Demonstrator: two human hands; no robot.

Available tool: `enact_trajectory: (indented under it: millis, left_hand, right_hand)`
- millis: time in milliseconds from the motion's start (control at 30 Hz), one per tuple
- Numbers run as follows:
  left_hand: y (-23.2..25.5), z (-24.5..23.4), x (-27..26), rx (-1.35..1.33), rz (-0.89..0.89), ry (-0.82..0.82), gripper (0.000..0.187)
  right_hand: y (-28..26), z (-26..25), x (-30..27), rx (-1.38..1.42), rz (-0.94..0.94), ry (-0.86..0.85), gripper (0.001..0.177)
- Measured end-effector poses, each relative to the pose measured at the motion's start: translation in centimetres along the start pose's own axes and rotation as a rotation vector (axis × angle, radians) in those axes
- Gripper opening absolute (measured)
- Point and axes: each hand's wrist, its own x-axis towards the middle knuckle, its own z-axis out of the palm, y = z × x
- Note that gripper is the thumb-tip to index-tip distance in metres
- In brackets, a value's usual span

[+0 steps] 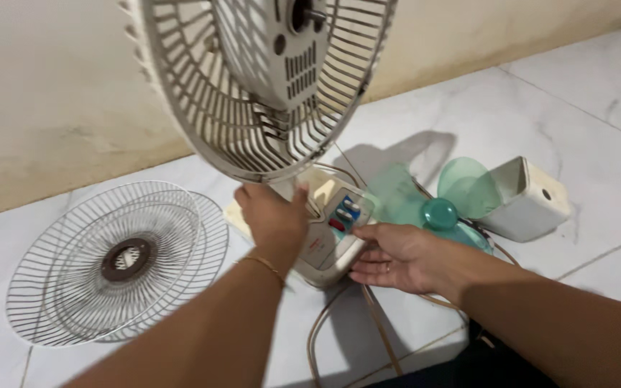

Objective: The person removes the front grill and fan blades from a small electric fan, then uses a screwdriver to remove screws from the back cover of the base. After opening the base, they wipe the internal wiring and components with a cloth.

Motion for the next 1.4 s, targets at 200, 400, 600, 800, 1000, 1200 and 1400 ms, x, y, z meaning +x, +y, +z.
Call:
enact_trajectory:
  millis: [200,400,600,800,1000,1200,1400]
  left_hand:
    - [-2.0,1.1,2.3,-0.176,-0.063,-0.065,0.063]
    - [-2.3,1.0,1.5,-0.077,-0.057,-0.161,0.051]
    - [-0.6,-1.8,0.6,-0.099,-0.073,-0.183,0.051]
    - [1.6,-4.9,0.2,-0.106,-0.19,-0.331,0.062]
    - [4.7,-7.3,0.7,-0.058,-0.411,-0.375,0.085]
    - [5.2,-8.6,0.7,-0.103,-0.397,-0.365,0.075]
    - [5.5,-8.4,1.5,-0.132,-0.42,-0.381,0.06]
  right_hand:
    - [0.4,0.5,0.3,-0.086,0.019,-0.037,0.031]
    - [1.3,0.4,-0.4,-0.149,0.051,-0.021,0.034]
    - [2.4,0.8,-3.0,-0.169,0.029,-0.031,0.035]
    - [1.7,0.5,-6.6,-0.199,-0.058,-0.036,0.035]
    - [-0.3,0.8,-9.5,-0.109,-0.128,-0.087,0.034]
    - [-0.5,1.7,-11.4,-0.106,-0.145,-0.041,0.035]
    - [-2.0,2.0,-13.4,-0.11,-0.236,-0.045,0.036]
